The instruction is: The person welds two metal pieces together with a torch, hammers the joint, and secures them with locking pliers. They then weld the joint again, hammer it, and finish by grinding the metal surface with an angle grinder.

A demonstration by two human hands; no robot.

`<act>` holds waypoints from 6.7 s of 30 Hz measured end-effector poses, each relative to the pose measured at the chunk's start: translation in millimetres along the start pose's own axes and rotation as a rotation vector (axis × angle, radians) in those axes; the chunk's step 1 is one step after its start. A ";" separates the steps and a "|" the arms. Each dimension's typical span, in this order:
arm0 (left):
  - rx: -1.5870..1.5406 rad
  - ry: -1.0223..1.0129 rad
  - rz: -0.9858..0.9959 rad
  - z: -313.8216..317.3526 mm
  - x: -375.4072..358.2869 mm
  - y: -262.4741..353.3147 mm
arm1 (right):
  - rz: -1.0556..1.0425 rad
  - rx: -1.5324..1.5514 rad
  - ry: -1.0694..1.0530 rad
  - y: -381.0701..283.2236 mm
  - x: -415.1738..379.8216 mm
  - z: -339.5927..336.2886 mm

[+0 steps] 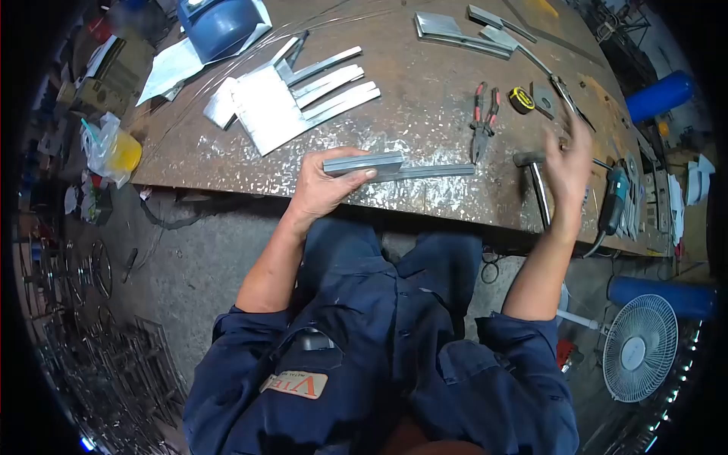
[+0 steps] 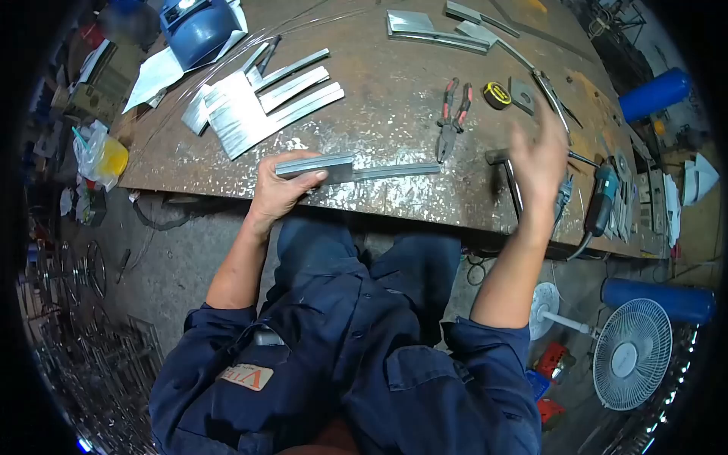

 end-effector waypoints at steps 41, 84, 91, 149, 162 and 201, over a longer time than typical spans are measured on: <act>0.047 0.053 0.058 1.6 0.4 8.3 | 0.002 0.761 -0.560 -126.8 -101.6 -34.8; 0.084 0.062 0.046 1.5 0.7 10.0 | -0.026 0.820 -0.584 -131.9 -100.0 -32.4; 0.074 0.058 0.043 1.6 0.6 10.0 | -0.070 0.818 -0.525 -132.7 -102.2 -30.1; 0.097 0.058 0.054 -1.4 0.7 5.6 | 0.108 -0.022 -0.081 3.9 -90.8 -73.2; 0.053 -0.056 -0.090 2.2 2.1 10.7 | 0.256 -0.601 -0.106 88.8 -77.6 -31.5; -0.740 0.387 -0.333 37.1 -104.1 -36.3 | -0.348 0.210 -0.491 -211.2 -93.8 55.3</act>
Point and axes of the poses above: each hand's wrist, its own x-axis towards the middle knuckle, its own z-axis out of the palm, y = z × x, the point moved 4 cm from there along x, towards the middle knuckle, and after that the axes turned 1 degree about -y, right-handed, at the moved point
